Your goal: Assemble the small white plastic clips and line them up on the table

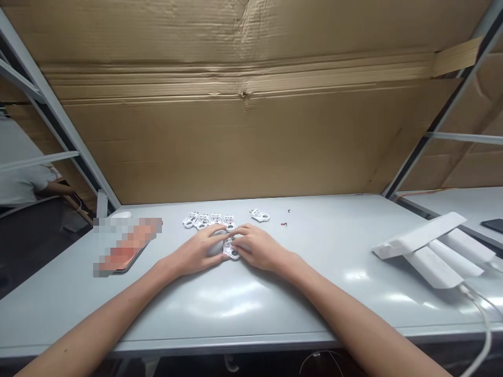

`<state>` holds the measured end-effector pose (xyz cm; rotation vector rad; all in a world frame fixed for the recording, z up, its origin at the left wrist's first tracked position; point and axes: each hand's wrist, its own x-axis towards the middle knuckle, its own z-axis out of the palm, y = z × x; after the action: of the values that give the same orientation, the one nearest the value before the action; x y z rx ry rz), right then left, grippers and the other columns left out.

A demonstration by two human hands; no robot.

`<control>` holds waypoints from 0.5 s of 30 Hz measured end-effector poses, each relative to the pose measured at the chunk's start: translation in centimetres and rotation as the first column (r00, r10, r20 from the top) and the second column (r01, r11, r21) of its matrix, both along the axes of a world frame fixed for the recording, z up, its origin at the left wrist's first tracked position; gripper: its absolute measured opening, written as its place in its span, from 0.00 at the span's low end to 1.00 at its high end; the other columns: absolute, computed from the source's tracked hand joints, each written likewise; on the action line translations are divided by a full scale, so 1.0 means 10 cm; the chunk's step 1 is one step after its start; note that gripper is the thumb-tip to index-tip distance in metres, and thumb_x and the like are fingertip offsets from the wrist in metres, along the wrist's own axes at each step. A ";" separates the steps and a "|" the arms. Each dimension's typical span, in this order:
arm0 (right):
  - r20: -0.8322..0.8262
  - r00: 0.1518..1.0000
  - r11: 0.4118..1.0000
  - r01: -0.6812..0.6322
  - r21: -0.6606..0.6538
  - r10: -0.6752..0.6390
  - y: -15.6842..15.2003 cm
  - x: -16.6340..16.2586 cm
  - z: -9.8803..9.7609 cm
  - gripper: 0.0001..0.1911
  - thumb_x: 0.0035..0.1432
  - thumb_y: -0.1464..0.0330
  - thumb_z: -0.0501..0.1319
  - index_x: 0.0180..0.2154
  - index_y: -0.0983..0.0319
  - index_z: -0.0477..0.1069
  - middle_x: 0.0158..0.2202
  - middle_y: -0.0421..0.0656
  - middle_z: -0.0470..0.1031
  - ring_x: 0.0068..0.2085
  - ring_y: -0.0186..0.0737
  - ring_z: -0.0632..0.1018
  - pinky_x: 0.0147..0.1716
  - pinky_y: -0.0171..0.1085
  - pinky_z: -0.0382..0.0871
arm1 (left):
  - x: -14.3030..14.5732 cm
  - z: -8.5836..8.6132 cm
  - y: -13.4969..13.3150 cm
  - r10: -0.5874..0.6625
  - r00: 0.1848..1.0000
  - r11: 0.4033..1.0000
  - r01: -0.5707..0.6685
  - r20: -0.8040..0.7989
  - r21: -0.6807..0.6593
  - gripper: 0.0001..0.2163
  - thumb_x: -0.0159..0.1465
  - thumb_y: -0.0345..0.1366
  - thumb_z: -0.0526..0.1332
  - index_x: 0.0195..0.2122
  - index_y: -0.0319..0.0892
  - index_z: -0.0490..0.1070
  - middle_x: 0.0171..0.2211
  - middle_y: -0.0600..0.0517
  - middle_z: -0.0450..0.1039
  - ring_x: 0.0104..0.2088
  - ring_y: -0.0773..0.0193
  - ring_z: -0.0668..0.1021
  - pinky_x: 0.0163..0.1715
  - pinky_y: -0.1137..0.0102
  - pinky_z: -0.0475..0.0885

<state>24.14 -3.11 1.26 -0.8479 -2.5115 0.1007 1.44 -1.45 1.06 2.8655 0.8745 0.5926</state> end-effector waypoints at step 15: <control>0.041 0.999 0.999 0.010 -0.039 -0.008 -0.03 0.12 0.09 0.11 0.64 0.69 0.59 0.44 0.56 0.79 0.55 0.48 0.74 0.53 0.48 0.74 0.51 0.50 0.69 | -0.01 -0.02 0.01 0.026 1.000 0.999 -0.025 -0.017 0.021 0.18 0.68 0.45 0.58 0.56 0.45 0.69 0.56 0.42 0.67 0.56 0.48 0.70 0.55 0.54 0.68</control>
<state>25.35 -3.44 2.16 -0.8855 -2.5506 0.1314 1.39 -1.36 0.87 2.8858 0.9142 0.5842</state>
